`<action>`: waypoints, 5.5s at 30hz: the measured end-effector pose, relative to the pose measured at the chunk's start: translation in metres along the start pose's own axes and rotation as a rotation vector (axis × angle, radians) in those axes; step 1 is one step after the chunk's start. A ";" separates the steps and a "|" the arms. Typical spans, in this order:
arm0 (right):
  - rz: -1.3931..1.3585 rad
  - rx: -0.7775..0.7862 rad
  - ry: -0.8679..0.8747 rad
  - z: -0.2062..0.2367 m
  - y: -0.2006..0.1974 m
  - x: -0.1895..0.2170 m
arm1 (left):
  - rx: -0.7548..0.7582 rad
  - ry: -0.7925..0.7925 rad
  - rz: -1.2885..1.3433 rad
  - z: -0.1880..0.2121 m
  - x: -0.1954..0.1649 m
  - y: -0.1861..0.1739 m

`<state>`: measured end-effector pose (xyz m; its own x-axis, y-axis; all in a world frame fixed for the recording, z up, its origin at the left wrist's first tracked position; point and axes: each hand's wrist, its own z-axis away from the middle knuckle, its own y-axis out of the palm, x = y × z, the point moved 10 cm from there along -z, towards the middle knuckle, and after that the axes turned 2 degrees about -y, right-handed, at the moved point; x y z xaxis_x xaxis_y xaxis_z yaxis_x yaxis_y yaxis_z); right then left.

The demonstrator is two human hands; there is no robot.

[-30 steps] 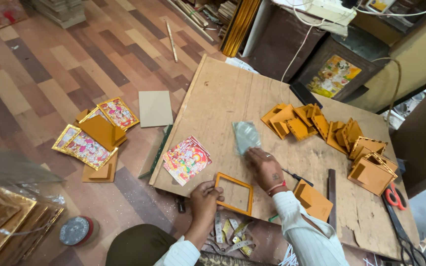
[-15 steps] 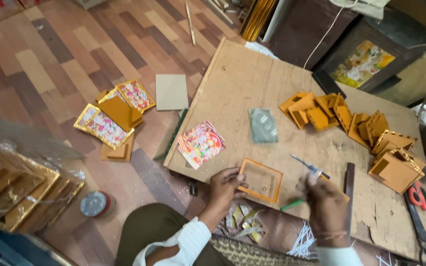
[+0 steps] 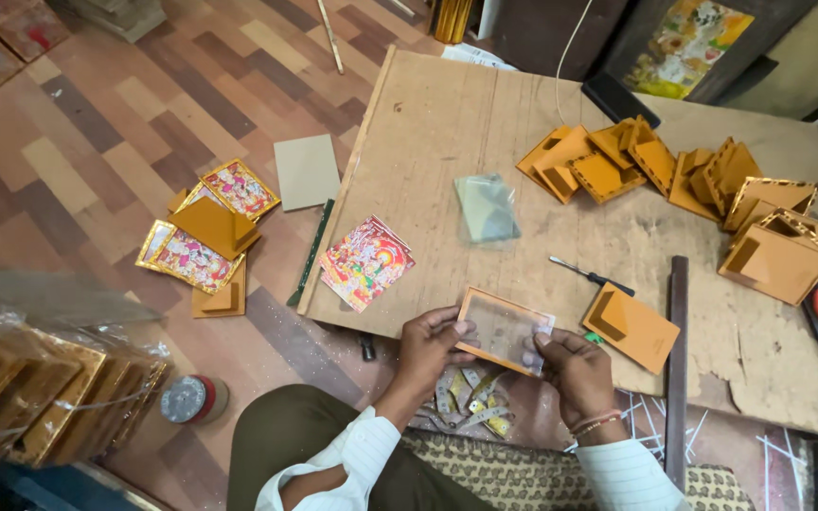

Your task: The person sits on the floor at a low workbench assembling small decorative photo frames. They pick up orange cardboard frame blanks, insert a clear glass or plastic sheet, place a colorful printed image inside, and fold or press the frame backing closed, setting finished frames aside.

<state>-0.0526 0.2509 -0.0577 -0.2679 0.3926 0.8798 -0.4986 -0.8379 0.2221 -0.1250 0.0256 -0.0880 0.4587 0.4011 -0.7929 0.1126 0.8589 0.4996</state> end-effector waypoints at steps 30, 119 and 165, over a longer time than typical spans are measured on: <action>0.485 -0.086 -0.393 0.012 0.016 0.019 | -0.344 0.328 -0.563 0.028 -0.059 -0.017; 1.267 0.136 -0.725 0.036 0.093 0.050 | 0.020 0.492 -1.175 0.027 -0.106 0.008; 1.329 0.147 -0.920 0.066 0.180 0.019 | -0.239 0.411 -0.967 -0.010 -0.083 -0.040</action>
<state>-0.0930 0.0823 0.0271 0.1622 -0.9011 0.4021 -0.2371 -0.4312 -0.8705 -0.1761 -0.0386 -0.0459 -0.0685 -0.4436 -0.8936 0.0733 0.8911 -0.4479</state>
